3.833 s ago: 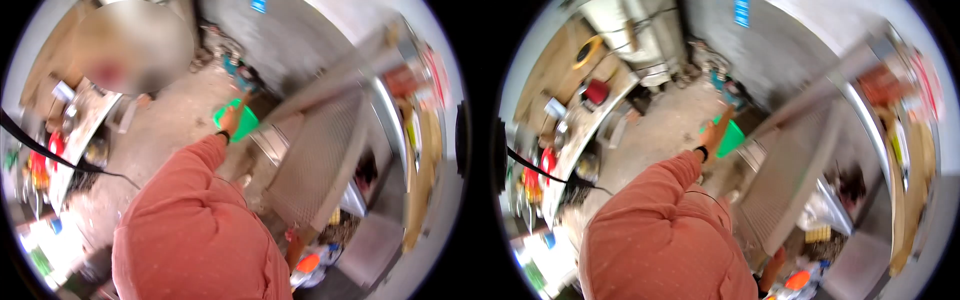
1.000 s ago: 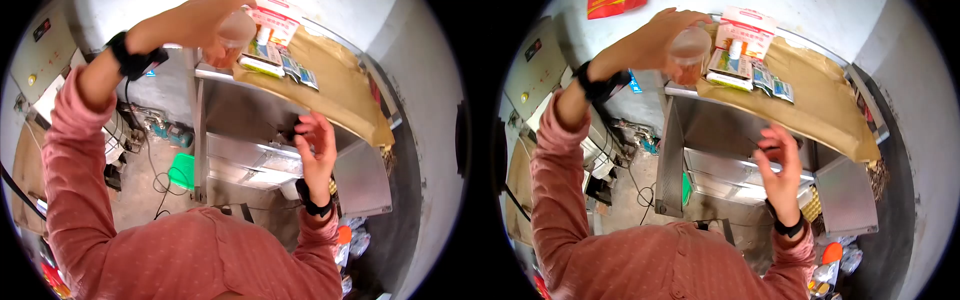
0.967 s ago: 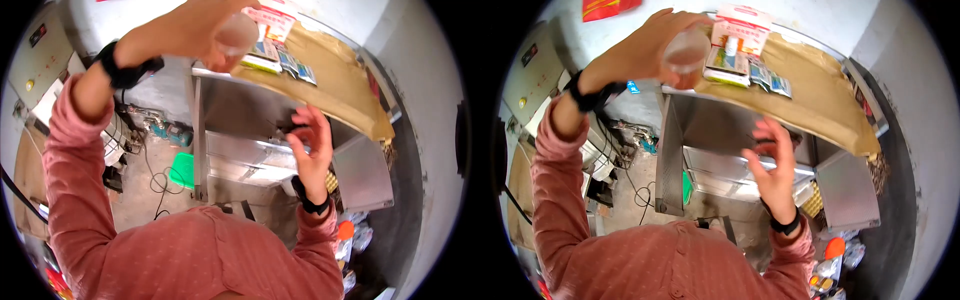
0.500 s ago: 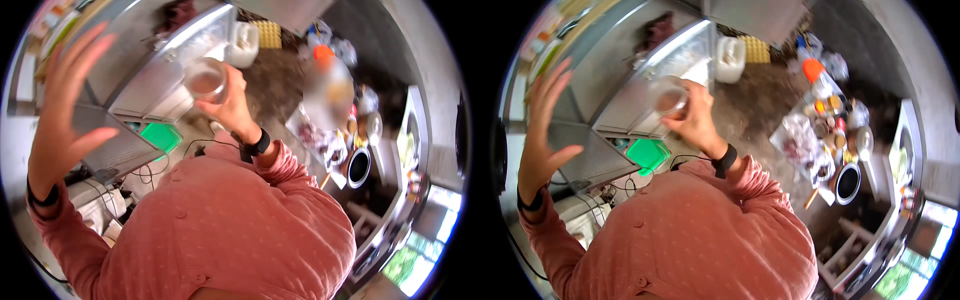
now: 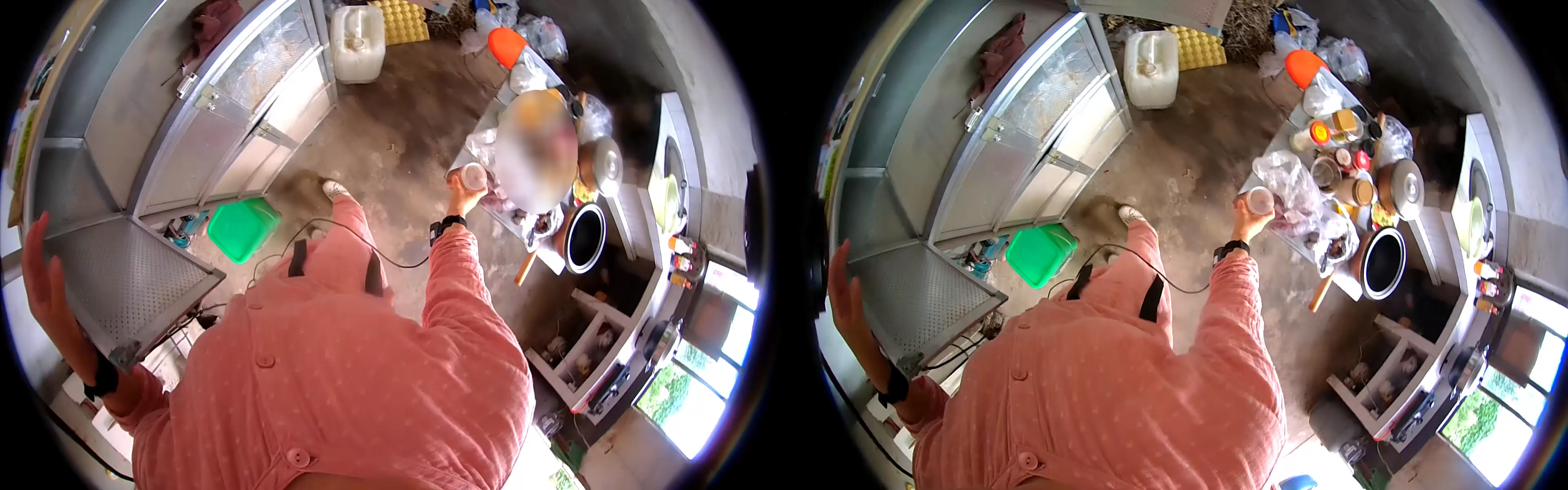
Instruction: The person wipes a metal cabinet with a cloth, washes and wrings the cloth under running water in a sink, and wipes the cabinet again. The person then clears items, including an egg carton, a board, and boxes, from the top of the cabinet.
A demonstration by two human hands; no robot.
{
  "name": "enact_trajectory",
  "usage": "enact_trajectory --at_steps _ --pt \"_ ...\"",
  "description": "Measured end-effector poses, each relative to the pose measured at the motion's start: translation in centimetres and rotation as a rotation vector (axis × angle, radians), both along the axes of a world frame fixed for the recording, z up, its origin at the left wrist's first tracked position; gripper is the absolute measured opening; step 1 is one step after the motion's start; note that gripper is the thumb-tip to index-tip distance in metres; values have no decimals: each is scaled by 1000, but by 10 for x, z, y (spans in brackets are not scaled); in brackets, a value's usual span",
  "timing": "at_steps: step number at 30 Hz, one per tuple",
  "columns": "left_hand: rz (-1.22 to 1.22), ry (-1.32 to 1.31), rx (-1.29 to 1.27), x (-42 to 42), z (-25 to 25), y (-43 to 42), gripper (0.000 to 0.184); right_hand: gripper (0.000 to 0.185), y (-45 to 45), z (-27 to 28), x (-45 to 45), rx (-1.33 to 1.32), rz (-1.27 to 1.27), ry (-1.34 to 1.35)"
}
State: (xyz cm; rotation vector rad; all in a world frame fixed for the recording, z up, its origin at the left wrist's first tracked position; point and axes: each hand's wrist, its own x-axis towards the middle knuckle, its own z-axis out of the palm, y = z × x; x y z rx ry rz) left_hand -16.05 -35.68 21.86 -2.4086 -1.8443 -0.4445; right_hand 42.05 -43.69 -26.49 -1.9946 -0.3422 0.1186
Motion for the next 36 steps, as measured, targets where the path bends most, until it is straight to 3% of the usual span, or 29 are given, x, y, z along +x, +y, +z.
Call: enact_trajectory --at_steps 4,7,10,11,13,17,21,23,24,25,26,27,28,29,31,32,33,35,36 --pt "107 -26 11 5 -2 -8 39 77 18 -36 13 -100 -77 -16" --pt "121 -208 36 4 -4 -15 40 75 14 -68 32 98 -155 -64" --pt "126 -373 -27 12 0 -31 40 62 9 -57 33 -49 -111 -151" --pt "132 -292 1 10 -3 -37 43 59 6 -52 29 -44 -97 -125" --pt "148 -626 53 29 -13 -34 47 54 4 -46 20 -30 -52 -57" --pt "227 -712 211 50 -15 -24 38 44 30 -8 -18 35 172 163" --pt "198 -811 525 41 -29 -44 28 34 95 87 -91 226 609 409" --pt "243 -961 603 31 -40 -59 26 31 142 162 -146 342 905 464" --pt "252 -992 633 29 -43 -61 24 21 165 228 -184 391 1088 456" --pt "253 -987 628 35 -41 -54 24 16 169 239 -191 383 1043 460" --pt "238 -1011 631 38 -46 -54 24 10 208 323 -227 469 1419 -56" --pt "218 -1036 616 42 -47 -56 25 8 215 382 -246 583 1533 -411" --pt "213 -1027 626 44 -45 -51 26 10 226 378 -247 596 1538 -420" --pt "202 -1051 642 48 -44 -54 26 12 238 460 -281 637 1698 -432" --pt "209 -953 659 49 -30 -47 21 14 265 504 -309 610 1842 -594" --pt "313 -639 572 38 -11 -49 15 15 272 527 -322 596 1909 -716" --pt "310 -643 579 33 8 -47 15 14 276 535 -330 569 1930 -796" --pt "262 -339 409 28 36 -36 10 14 296 548 -347 538 1965 -874" --pt "219 -292 449 23 38 -32 8 14 308 556 -360 455 2033 -989"
